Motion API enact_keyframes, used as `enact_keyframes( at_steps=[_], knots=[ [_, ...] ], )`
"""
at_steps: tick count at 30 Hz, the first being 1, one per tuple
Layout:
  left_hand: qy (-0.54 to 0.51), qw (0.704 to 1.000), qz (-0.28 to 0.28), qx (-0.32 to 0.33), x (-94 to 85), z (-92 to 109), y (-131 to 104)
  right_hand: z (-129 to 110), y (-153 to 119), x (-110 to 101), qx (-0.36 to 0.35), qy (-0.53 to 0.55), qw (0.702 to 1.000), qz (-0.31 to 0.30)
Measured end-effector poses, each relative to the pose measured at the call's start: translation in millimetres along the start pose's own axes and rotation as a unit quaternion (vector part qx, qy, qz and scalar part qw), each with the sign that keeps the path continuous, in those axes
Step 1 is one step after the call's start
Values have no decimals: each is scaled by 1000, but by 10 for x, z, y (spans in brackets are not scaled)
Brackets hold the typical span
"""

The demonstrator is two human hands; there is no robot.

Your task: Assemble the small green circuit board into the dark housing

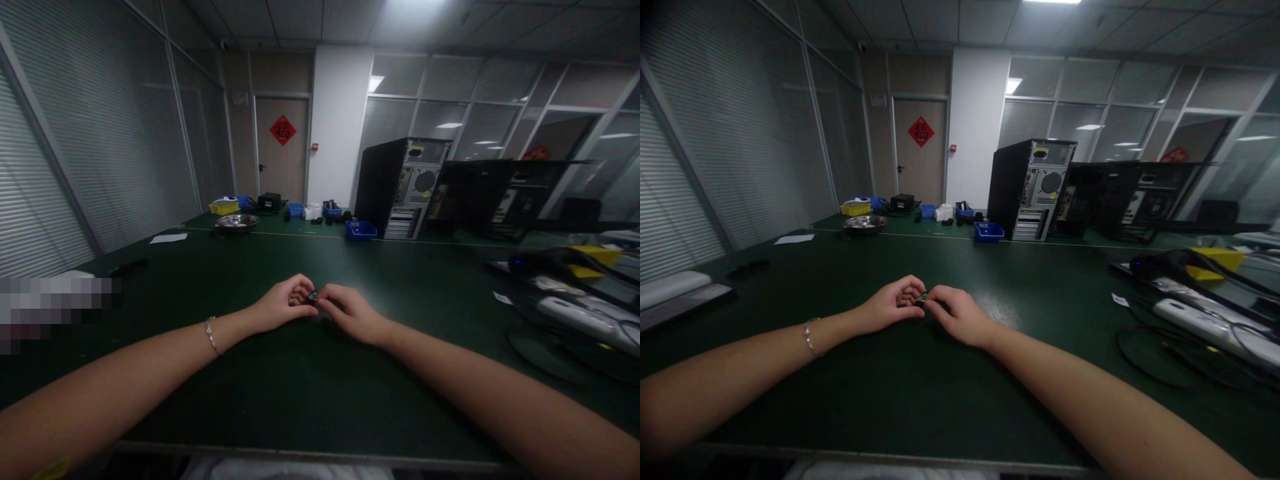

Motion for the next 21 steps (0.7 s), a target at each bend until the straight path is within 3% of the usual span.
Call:
enact_keyframes(
  at_steps=[6,13,21],
  knots=[
    [69,997,6,23,20,72,-8,-27,-4,5,-12,9,1000,-5],
    [144,985,59,70,-19,170,-18,92,16,-4,48,-33,997,49],
    [169,978,70,104,-25,224,-39,181,18,-6,95,-82,991,35]
  ],
)
Point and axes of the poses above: each hand's wrist, its own y-axis towards the middle knuckle, its own x-axis out of the palm, z = x × y, the point moved 5 cm from there along y, towards the middle knuckle, and after that the axes turned 12 degrees about -y, right-handed, at the moved point
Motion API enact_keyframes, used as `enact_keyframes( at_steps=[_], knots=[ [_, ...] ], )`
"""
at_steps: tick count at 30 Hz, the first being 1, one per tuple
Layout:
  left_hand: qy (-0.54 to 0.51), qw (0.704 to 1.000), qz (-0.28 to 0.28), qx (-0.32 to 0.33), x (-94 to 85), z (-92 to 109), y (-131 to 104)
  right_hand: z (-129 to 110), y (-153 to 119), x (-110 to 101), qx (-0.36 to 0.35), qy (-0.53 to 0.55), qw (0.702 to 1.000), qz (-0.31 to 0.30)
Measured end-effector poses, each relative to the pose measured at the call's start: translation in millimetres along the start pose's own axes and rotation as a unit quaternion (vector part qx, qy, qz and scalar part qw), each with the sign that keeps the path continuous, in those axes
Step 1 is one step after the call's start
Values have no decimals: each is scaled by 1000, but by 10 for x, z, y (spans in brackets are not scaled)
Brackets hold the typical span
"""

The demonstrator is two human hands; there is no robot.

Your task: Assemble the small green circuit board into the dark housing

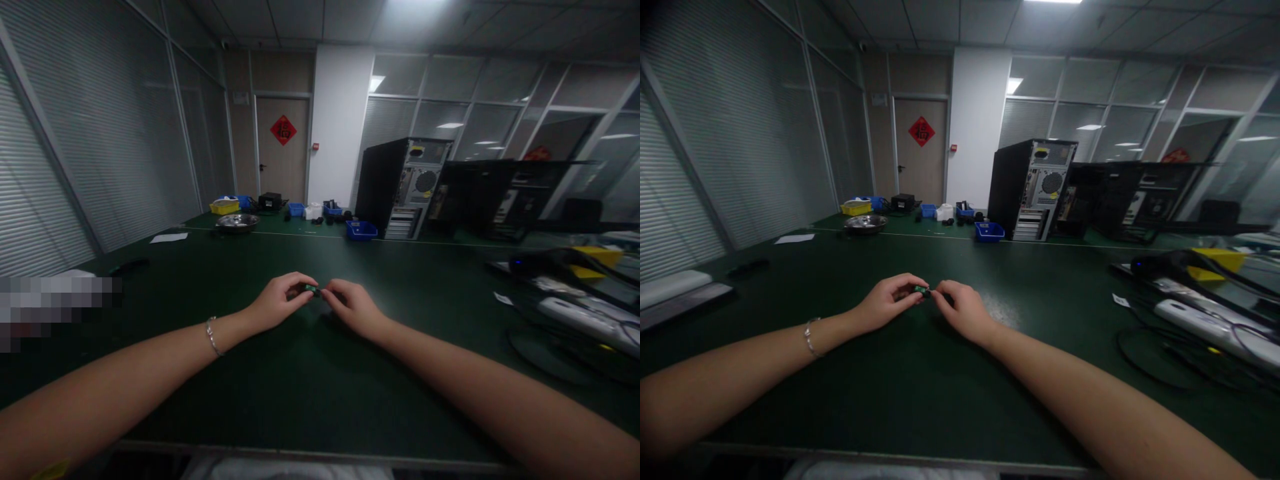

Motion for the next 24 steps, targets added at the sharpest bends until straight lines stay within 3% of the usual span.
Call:
enact_keyframes(
  at_steps=[5,13,24],
  knots=[
    [6,1000,-9,11,1,19,0,8,-5,23,-11,-8,1000,-1],
    [-66,997,11,-32,-14,-26,6,-4,-5,19,-7,-11,1000,-7],
    [-67,997,0,-43,-3,-125,-1,6,-8,32,-16,-7,1000,-2]
  ],
)
Point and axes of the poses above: each hand's wrist, its own y-axis towards the middle knuckle, its own x-axis out of the palm, z = x × y, the point moved 5 cm from there along y, towards the middle knuckle, and after that the axes turned 12 degrees about -y, right-handed, at the moved point
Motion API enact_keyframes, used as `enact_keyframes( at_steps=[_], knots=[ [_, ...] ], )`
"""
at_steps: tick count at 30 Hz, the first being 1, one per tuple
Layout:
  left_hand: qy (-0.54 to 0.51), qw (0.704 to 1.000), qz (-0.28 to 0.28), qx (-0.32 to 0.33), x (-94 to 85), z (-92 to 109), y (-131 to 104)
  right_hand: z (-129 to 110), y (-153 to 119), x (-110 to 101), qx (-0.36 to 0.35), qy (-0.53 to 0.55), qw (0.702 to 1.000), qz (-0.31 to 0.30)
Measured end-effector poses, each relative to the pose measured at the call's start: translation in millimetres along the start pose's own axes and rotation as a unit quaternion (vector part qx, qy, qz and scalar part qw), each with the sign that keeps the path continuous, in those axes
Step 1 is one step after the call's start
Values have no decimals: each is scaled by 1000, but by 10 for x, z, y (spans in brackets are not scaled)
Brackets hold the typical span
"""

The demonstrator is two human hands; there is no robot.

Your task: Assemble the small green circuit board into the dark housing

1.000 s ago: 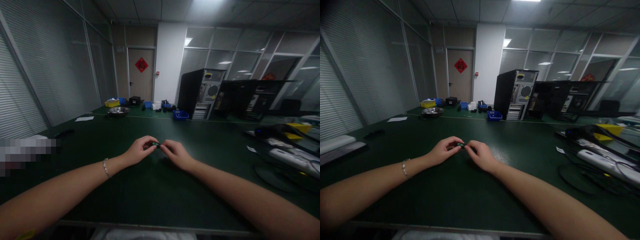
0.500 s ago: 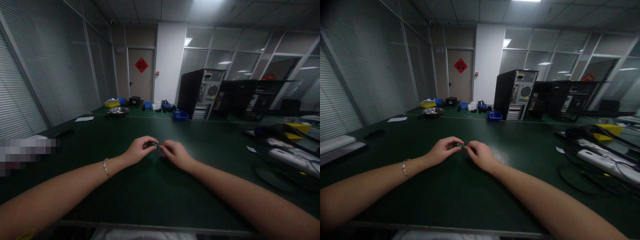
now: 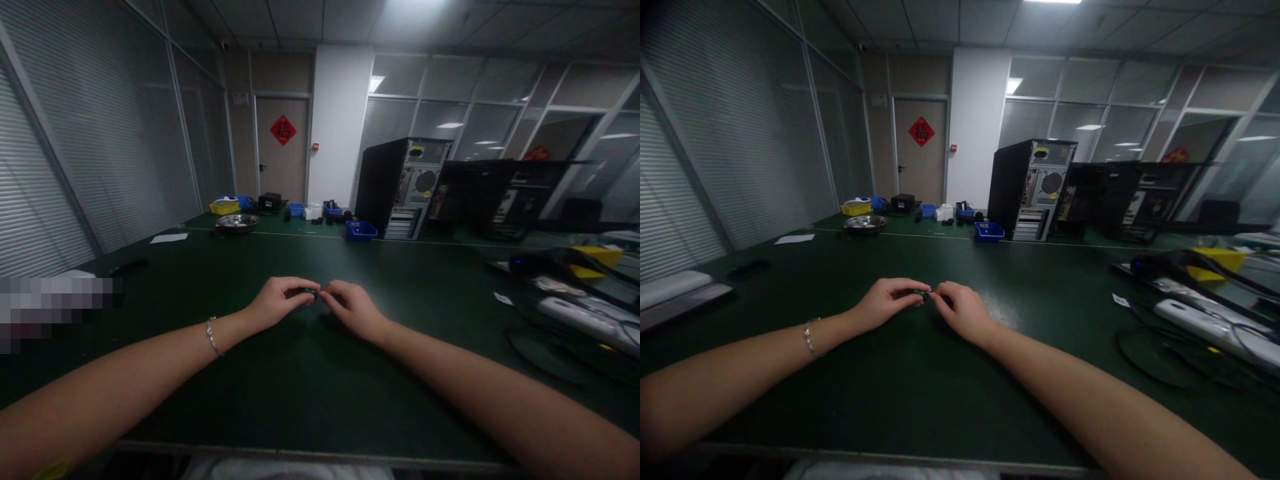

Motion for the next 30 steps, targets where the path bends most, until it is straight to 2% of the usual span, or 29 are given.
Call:
enact_keyframes(
  at_steps=[13,21,26,28,30],
  knots=[
    [-130,990,23,-43,16,-72,26,-13,-9,-18,3,45,999,8],
    [-153,986,30,-55,40,1,24,-30,1,-15,4,61,998,16],
    [-150,986,42,-53,-14,-29,38,-34,-7,-32,16,59,998,12],
    [-142,988,23,-62,-25,-72,43,-22,-11,-39,26,59,998,13],
    [-130,988,-20,-78,-4,-117,41,-6,-12,-38,30,60,998,14]
  ],
)
Point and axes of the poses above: each hand's wrist, its own y-axis towards the middle knuckle, its own x-axis out of the palm, z = x × y, the point moved 5 cm from there along y, towards the middle knuckle, and after that the axes turned 12 degrees about -y, right-handed, at the moved point
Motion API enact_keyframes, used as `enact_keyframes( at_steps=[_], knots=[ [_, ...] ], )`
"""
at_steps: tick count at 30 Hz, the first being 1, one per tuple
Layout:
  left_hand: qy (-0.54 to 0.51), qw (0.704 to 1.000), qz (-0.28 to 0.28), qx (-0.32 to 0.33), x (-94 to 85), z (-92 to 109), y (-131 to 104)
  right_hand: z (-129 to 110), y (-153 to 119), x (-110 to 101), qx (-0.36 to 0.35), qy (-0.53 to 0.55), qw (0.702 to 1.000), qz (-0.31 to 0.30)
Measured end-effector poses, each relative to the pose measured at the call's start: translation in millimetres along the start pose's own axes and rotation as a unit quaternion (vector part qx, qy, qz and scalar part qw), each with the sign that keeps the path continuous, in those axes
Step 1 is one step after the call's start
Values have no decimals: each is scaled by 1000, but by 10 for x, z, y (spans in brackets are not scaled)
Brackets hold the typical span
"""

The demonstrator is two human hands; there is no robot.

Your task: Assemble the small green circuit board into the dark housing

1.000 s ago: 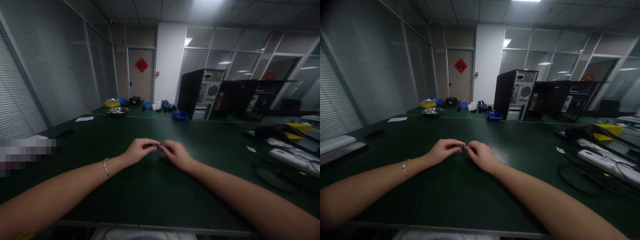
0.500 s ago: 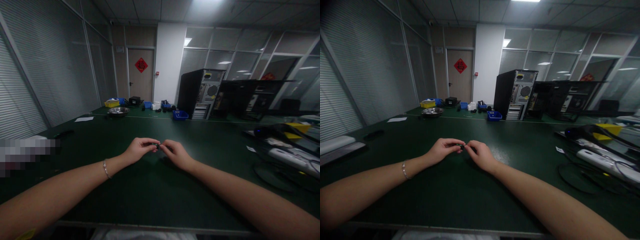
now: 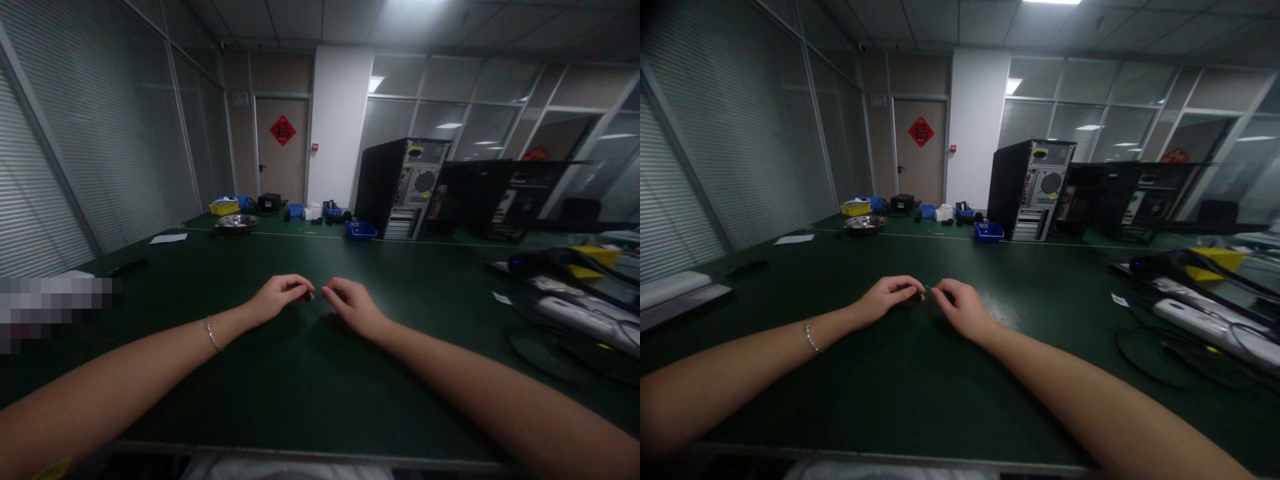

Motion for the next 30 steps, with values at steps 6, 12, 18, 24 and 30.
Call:
enact_keyframes(
  at_steps=[6,12,18,24,30],
  knots=[
    [86,990,-105,-21,91,-33,-17,-9,1,11,-22,-10,1000,-4],
    [272,952,-138,33,155,69,-42,-72,-9,0,-43,-7,999,-23],
    [292,947,-132,32,184,107,-39,-51,-11,12,-47,-6,999,-27],
    [275,954,-114,26,151,79,-30,-74,-14,1,-56,-6,998,-28],
    [250,967,-47,26,60,51,-8,-82,-6,0,-46,-12,999,-26]
  ],
)
Point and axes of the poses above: each hand's wrist, its own y-axis towards the middle knuckle, its own x-axis out of the palm, z = x × y, the point moved 5 cm from there along y, towards the middle knuckle, and after that the axes turned 12 degrees about -y, right-handed, at the moved point
